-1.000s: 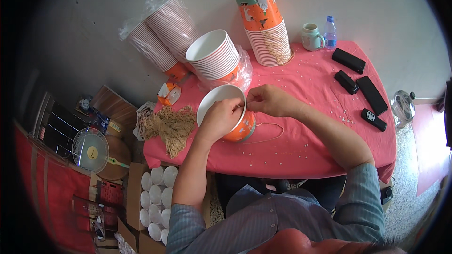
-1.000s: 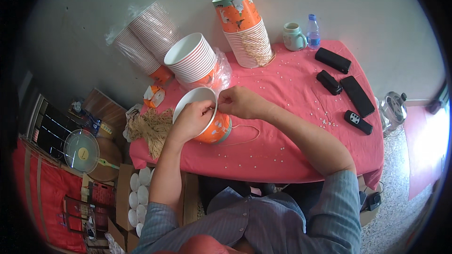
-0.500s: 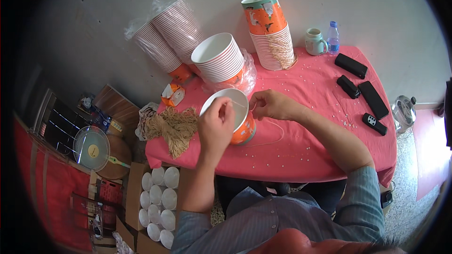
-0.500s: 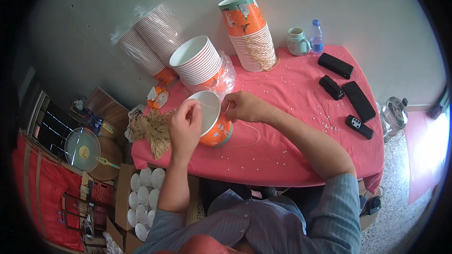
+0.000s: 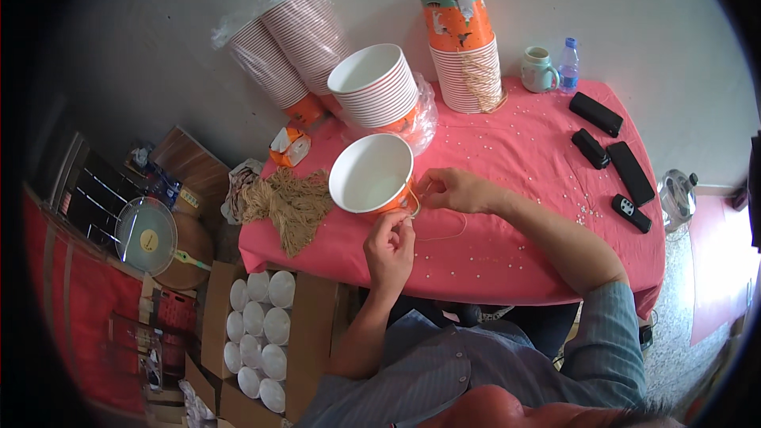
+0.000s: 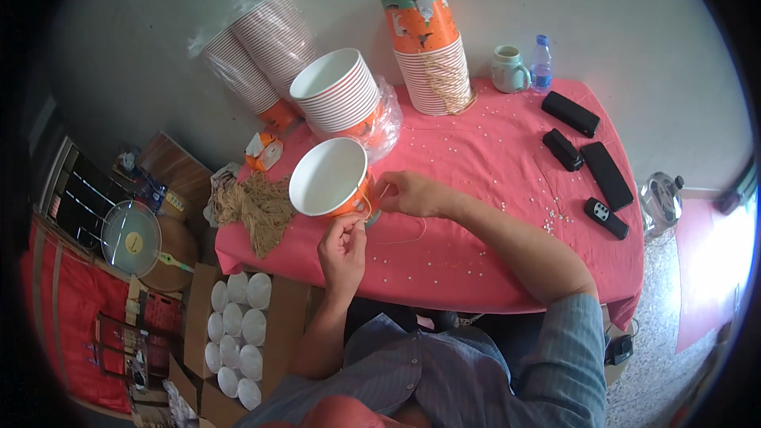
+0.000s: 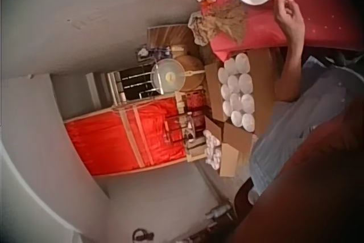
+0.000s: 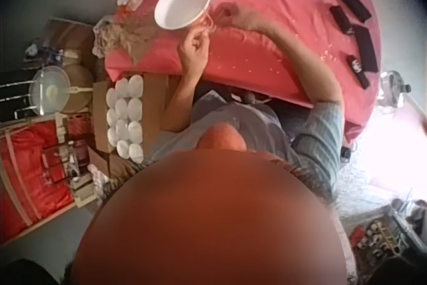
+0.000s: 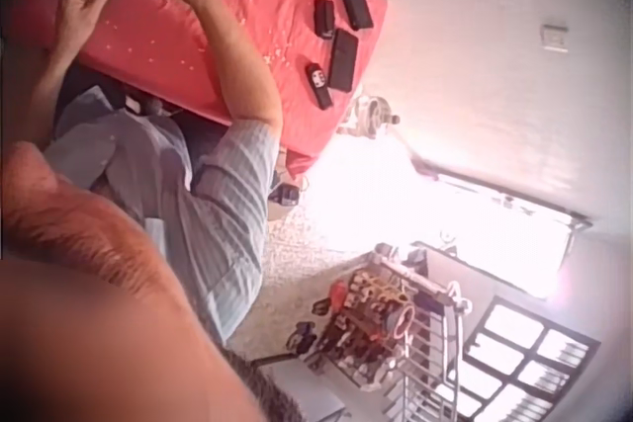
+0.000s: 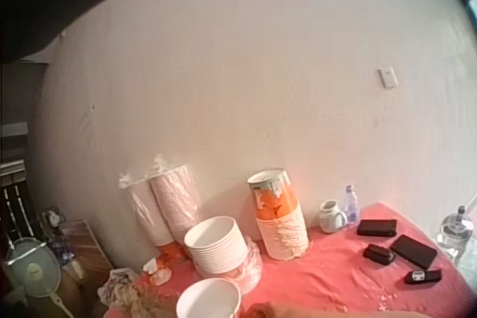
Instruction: Thread a yellow elastic string through pre-punched holes in a decorative paper bowl.
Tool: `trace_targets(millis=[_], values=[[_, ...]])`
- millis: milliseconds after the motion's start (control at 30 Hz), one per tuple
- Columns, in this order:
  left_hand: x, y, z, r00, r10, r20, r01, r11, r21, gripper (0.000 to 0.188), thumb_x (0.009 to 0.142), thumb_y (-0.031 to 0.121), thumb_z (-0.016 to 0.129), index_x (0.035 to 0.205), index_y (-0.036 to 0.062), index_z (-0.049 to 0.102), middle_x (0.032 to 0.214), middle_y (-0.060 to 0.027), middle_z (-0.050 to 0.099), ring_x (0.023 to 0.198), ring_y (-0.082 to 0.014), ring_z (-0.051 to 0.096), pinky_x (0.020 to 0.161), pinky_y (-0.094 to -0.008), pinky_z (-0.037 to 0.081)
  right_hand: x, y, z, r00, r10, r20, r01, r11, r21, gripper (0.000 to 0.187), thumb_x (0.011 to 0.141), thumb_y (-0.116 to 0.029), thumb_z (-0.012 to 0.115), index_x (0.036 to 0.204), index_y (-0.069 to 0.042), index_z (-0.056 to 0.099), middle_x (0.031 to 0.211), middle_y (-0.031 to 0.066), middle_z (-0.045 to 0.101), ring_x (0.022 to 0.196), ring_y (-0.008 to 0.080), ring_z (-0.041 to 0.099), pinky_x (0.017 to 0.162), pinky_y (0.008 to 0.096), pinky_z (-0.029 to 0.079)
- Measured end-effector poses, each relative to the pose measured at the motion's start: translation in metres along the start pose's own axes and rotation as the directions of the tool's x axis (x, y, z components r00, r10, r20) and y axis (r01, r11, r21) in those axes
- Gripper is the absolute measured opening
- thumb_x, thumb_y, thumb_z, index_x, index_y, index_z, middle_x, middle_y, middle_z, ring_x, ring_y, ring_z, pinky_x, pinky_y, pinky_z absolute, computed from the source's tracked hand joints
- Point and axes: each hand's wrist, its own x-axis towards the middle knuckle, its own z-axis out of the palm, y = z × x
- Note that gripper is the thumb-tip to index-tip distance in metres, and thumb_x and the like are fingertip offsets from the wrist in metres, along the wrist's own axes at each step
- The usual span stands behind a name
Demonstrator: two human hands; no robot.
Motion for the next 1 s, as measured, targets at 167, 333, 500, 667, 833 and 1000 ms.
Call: trace_targets(millis=[167, 333, 500, 667, 833, 1000], values=[[-0.005, -0.024, 0.002, 0.980, -0.192, -0.042, 0.186, 0.975, -0.123, 0.012, 0.108, 0.003, 0.067, 0.117, -0.0041, 0.072, 0.094, -0.0027, 0.073, 0.082, -0.0048, 0.063, 0.069, -0.0217, 0.050, 0.001, -0.010, 0.014, 0.931, 0.305, 0.203, -0.364, 0.830, 0.423, 0.024, 0.102, -0.009, 0.066, 0.124, 0.000, 0.069, 0.104, 0.0133, 0.078, 0.078, 0.0184, 0.076, 0.075, 0.0345, 0.062], [-0.003, -0.023, 0.006, 0.957, -0.289, -0.011, 0.282, 0.939, -0.195, 0.013, 0.107, 0.009, 0.070, 0.113, -0.0024, 0.073, 0.080, -0.0026, 0.071, 0.069, -0.0068, 0.062, 0.061, -0.0262, 0.050, -0.008, -0.036, 0.012, 0.864, 0.374, 0.337, -0.498, 0.740, 0.453, 0.020, 0.103, -0.009, 0.065, 0.122, -0.002, 0.068, 0.093, 0.0142, 0.078, 0.060, 0.0172, 0.071, 0.057, 0.0325, 0.061], [-0.005, -0.031, 0.013, 0.955, -0.296, 0.016, 0.295, 0.941, -0.164, 0.013, 0.107, 0.010, 0.071, 0.111, -0.0023, 0.074, 0.079, -0.0030, 0.069, 0.070, -0.0069, 0.061, 0.063, -0.0276, 0.049, -0.008, -0.045, 0.015, 0.861, 0.436, 0.264, -0.501, 0.819, 0.281, 0.024, 0.101, -0.010, 0.070, 0.123, -0.003, 0.067, 0.083, 0.0111, 0.076, 0.056, 0.0130, 0.067, 0.048, 0.0295, 0.056], [-0.002, -0.030, 0.018, 0.959, -0.283, 0.025, 0.283, 0.944, -0.168, 0.013, 0.107, 0.010, 0.071, 0.108, -0.0026, 0.073, 0.078, -0.0051, 0.069, 0.069, -0.0088, 0.062, 0.065, -0.0291, 0.050, -0.006, -0.038, 0.013, 0.866, 0.440, 0.236, -0.493, 0.828, 0.267, 0.034, 0.098, -0.013, 0.073, 0.127, -0.001, 0.061, 0.082, 0.0108, 0.076, 0.052, 0.0115, 0.059, 0.046, 0.0302, 0.054], [0.002, -0.036, 0.013, 0.979, -0.195, -0.051, 0.196, 0.981, 0.005, 0.012, 0.104, 0.008, 0.073, 0.104, -0.0034, 0.073, 0.091, -0.0080, 0.074, 0.078, -0.0136, 0.069, 0.074, -0.0300, 0.055, -0.007, -0.034, 0.010, 0.855, 0.458, 0.243, -0.516, 0.800, 0.305, 0.031, 0.100, -0.014, 0.070, 0.126, -0.002, 0.060, 0.083, 0.0109, 0.076, 0.051, 0.0112, 0.057, 0.046, 0.0316, 0.053], [0.008, -0.043, 0.009, 0.994, 0.012, -0.111, 0.005, 0.988, 0.157, 0.014, 0.100, 0.010, 0.076, 0.105, -0.0031, 0.073, 0.096, -0.0155, 0.075, 0.085, -0.0283, 0.075, 0.082, -0.0378, 0.058, -0.006, -0.028, 0.013, 0.840, 0.499, 0.214, -0.543, 0.782, 0.307, 0.036, 0.100, -0.015, 0.069, 0.132, -0.002, 0.060, 0.083, 0.0109, 0.076, 0.050, 0.0108, 0.055, 0.045, 0.0318, 0.051]])
